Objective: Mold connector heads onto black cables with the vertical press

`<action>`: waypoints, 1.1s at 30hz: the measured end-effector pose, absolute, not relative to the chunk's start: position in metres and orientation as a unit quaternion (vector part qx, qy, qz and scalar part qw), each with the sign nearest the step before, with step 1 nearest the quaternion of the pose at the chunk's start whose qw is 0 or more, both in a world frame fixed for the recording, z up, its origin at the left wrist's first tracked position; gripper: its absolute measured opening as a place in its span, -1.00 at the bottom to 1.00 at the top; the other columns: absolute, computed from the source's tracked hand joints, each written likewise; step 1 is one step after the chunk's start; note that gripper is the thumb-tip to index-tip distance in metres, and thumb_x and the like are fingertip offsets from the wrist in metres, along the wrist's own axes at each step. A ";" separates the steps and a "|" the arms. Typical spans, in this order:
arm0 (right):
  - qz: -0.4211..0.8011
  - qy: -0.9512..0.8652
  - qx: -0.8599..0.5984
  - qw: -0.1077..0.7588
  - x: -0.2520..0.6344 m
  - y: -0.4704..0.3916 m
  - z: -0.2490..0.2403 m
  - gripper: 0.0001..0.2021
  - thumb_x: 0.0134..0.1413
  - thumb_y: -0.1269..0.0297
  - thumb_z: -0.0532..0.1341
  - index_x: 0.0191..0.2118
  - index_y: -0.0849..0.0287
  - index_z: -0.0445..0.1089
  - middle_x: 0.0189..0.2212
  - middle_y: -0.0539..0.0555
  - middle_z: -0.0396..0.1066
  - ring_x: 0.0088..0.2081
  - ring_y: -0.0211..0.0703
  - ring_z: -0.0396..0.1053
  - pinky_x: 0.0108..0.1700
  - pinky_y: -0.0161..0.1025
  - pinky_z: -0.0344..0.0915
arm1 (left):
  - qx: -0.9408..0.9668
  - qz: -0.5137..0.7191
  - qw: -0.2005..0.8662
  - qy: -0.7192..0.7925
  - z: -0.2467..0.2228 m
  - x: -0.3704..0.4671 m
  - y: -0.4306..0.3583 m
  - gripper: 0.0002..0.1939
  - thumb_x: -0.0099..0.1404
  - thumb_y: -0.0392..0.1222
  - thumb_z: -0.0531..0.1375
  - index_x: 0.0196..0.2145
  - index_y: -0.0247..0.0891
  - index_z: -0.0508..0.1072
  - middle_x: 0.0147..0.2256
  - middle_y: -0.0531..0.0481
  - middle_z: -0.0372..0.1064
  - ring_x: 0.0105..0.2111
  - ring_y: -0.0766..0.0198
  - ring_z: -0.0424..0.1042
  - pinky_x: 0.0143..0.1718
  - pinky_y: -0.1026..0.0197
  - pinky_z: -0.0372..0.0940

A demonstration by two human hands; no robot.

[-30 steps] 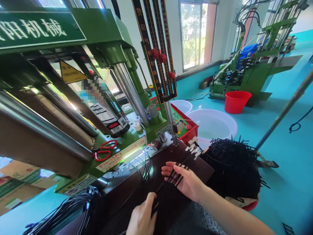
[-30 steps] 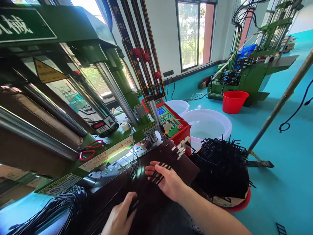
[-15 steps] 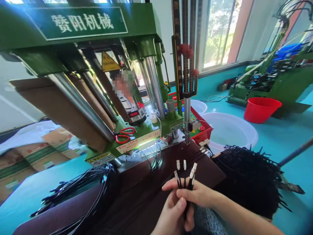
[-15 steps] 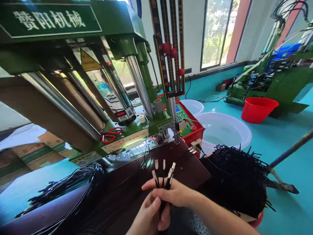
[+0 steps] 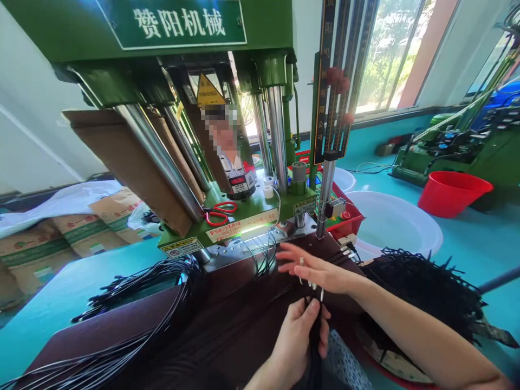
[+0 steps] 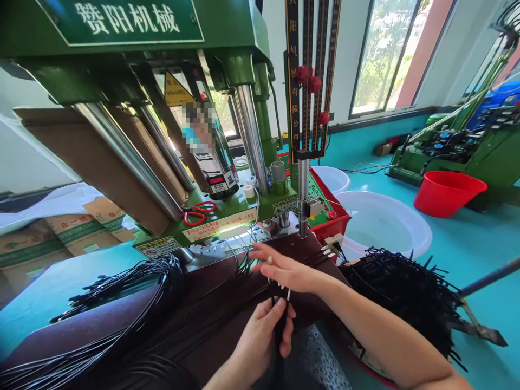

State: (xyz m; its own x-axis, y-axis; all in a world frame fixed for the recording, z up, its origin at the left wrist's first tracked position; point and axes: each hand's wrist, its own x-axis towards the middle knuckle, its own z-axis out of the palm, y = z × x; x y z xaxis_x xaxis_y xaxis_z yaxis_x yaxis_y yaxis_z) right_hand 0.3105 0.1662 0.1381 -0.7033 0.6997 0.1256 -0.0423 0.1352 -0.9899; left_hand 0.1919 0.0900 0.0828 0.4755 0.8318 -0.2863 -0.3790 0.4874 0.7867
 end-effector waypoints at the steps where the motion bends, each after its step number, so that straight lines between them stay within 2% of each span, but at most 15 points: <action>1: 0.608 -0.677 -0.242 0.338 0.309 0.166 0.135 -0.45 0.18 0.15 0.01 0.24 -0.03 -0.20 0.19 0.11 -0.03 0.10 -0.13 0.13 0.07 -0.07 0.08 | 0.336 0.375 0.793 0.343 0.084 0.191 0.093 -0.66 0.16 0.04 0.09 -0.45 -0.35 0.29 -0.75 0.13 0.16 -0.82 0.49 0.07 -0.78 0.39 -0.03; 3: 0.569 -0.695 -0.251 0.361 0.308 0.168 0.133 -0.56 0.19 0.16 0.00 0.19 -0.01 0.00 0.19 0.07 -0.02 0.13 -0.13 0.06 0.10 -0.09 0.03 | 0.344 0.359 0.796 0.344 0.085 0.190 0.097 -0.67 0.13 0.04 0.12 -0.47 -0.35 0.29 -0.76 0.14 0.14 -0.82 0.48 0.08 -0.77 0.38 -0.04; 5: 0.523 -0.746 -0.267 0.316 0.308 0.169 0.134 -0.65 0.22 0.18 -0.07 0.01 0.10 0.31 0.09 0.08 0.18 0.10 -0.13 0.12 0.10 -0.11 0.04 | 0.344 0.362 0.795 0.345 0.087 0.190 0.100 -0.66 0.10 0.04 0.14 -0.48 -0.35 0.29 -0.76 0.14 0.14 -0.82 0.48 0.09 -0.77 0.38 -0.05; 7: 0.486 -0.786 -0.281 0.258 0.308 0.169 0.137 -0.62 0.23 0.18 -0.10 -0.14 0.17 0.43 -0.03 0.11 0.32 0.01 -0.11 0.22 0.06 -0.13 0.10 | 0.330 0.379 0.788 0.356 0.088 0.191 0.101 -0.64 0.07 0.06 0.15 -0.48 -0.34 0.28 -0.76 0.15 0.14 -0.82 0.48 0.08 -0.78 0.37 -0.06; 9: 0.466 -0.811 -0.277 0.220 0.308 0.168 0.141 -0.61 0.23 0.19 -0.11 -0.09 0.19 0.40 -0.02 0.12 0.31 0.00 -0.11 0.24 0.05 -0.14 0.12 | 0.313 0.387 0.785 0.369 0.089 0.193 0.101 -0.62 0.04 0.09 0.17 -0.48 -0.34 0.27 -0.74 0.15 0.15 -0.81 0.47 0.09 -0.78 0.37 -0.04; 12: 0.440 -0.839 -0.266 0.177 0.305 0.164 0.142 -0.60 0.22 0.19 -0.07 0.11 0.18 0.19 0.10 0.14 0.16 0.11 -0.09 0.10 0.12 -0.11 0.01 | 0.298 0.398 0.779 0.381 0.087 0.194 0.100 -0.59 -0.01 0.12 0.19 -0.46 -0.31 0.24 -0.70 0.14 0.18 -0.77 0.45 0.12 -0.78 0.36 -0.01; 15: 0.430 -0.845 -0.279 0.152 0.301 0.161 0.139 -0.40 0.11 0.12 0.09 0.22 0.23 -0.05 0.15 0.22 0.08 0.14 -0.04 0.05 0.13 -0.10 -0.01 | 0.310 0.404 0.757 0.409 0.078 0.194 0.100 -0.58 -0.01 0.15 0.18 -0.47 -0.29 0.23 -0.70 0.16 0.15 -0.77 0.46 0.09 -0.77 0.37 -0.04; 17: 0.432 -0.844 -0.272 0.165 0.296 0.161 0.136 -0.30 0.04 0.08 0.15 0.23 0.24 -0.09 0.16 0.24 0.03 0.16 -0.02 0.01 0.14 -0.11 -0.02 | 0.328 0.404 0.737 0.431 0.072 0.195 0.101 -0.59 -0.01 0.14 0.17 -0.47 -0.29 0.23 -0.70 0.17 0.13 -0.76 0.46 0.08 -0.77 0.37 -0.06; 21: 0.403 -0.865 -0.244 0.173 0.286 0.162 0.142 -0.36 0.06 0.06 0.13 0.21 0.18 -0.02 0.18 0.21 0.00 0.17 -0.02 -0.01 0.14 -0.12 -0.02 | 0.322 0.445 0.708 0.443 0.071 0.195 0.105 -0.66 0.03 0.08 0.14 -0.44 -0.27 0.22 -0.71 0.17 0.13 -0.74 0.43 0.11 -0.75 0.35 -0.04; 25: 0.375 -0.898 -0.208 0.101 0.280 0.174 0.163 -0.47 0.10 0.07 0.08 0.15 0.23 0.13 0.09 0.20 0.18 0.08 -0.02 0.16 0.06 -0.18 0.11 | 0.322 0.483 0.704 0.408 0.090 0.190 0.113 -0.69 0.01 0.03 0.18 -0.48 -0.27 0.23 -0.70 0.15 0.15 -0.71 0.42 0.14 -0.71 0.33 0.01; 27: 0.393 -0.898 -0.180 0.087 0.281 0.189 0.164 -0.57 0.20 0.14 -0.06 0.11 0.19 0.20 0.02 0.11 0.28 0.01 -0.11 0.25 -0.01 -0.24 0.18 | 0.323 0.474 0.731 0.371 0.098 0.187 0.118 -0.68 0.03 0.04 0.18 -0.48 -0.28 0.23 -0.66 0.12 0.21 -0.69 0.40 0.20 -0.67 0.31 0.07; 30: 0.306 -0.889 -0.318 0.121 0.288 0.220 0.143 -0.61 0.25 0.31 -0.19 0.04 0.17 0.26 -0.09 0.03 0.37 -0.08 -0.20 0.32 -0.05 -0.28 0.21 | 0.291 0.470 0.754 0.355 0.100 0.184 0.125 -0.66 0.06 0.08 0.17 -0.45 -0.25 0.20 -0.68 0.17 0.20 -0.74 0.45 0.14 -0.68 0.32 0.09; 31: 0.230 -0.876 -0.404 0.129 0.291 0.231 0.132 -0.65 0.22 0.36 -0.14 -0.01 0.20 0.30 -0.10 0.06 0.38 -0.07 -0.17 0.30 -0.03 -0.25 0.19 | 0.272 0.478 0.753 0.362 0.098 0.183 0.127 -0.64 0.05 0.10 0.18 -0.43 -0.24 0.19 -0.70 0.21 0.15 -0.78 0.49 0.06 -0.71 0.35 0.04; 33: 0.141 -0.849 -0.494 0.126 0.296 0.248 0.109 -0.70 0.08 0.51 -0.02 -0.08 0.36 0.31 -0.10 0.26 0.34 -0.03 0.01 0.24 0.02 -0.10 0.09 | 0.239 0.497 0.743 0.378 0.090 0.180 0.130 -0.59 0.00 0.14 0.21 -0.43 -0.22 0.18 -0.75 0.28 0.02 -0.80 0.55 -0.09 -0.76 0.40 -0.11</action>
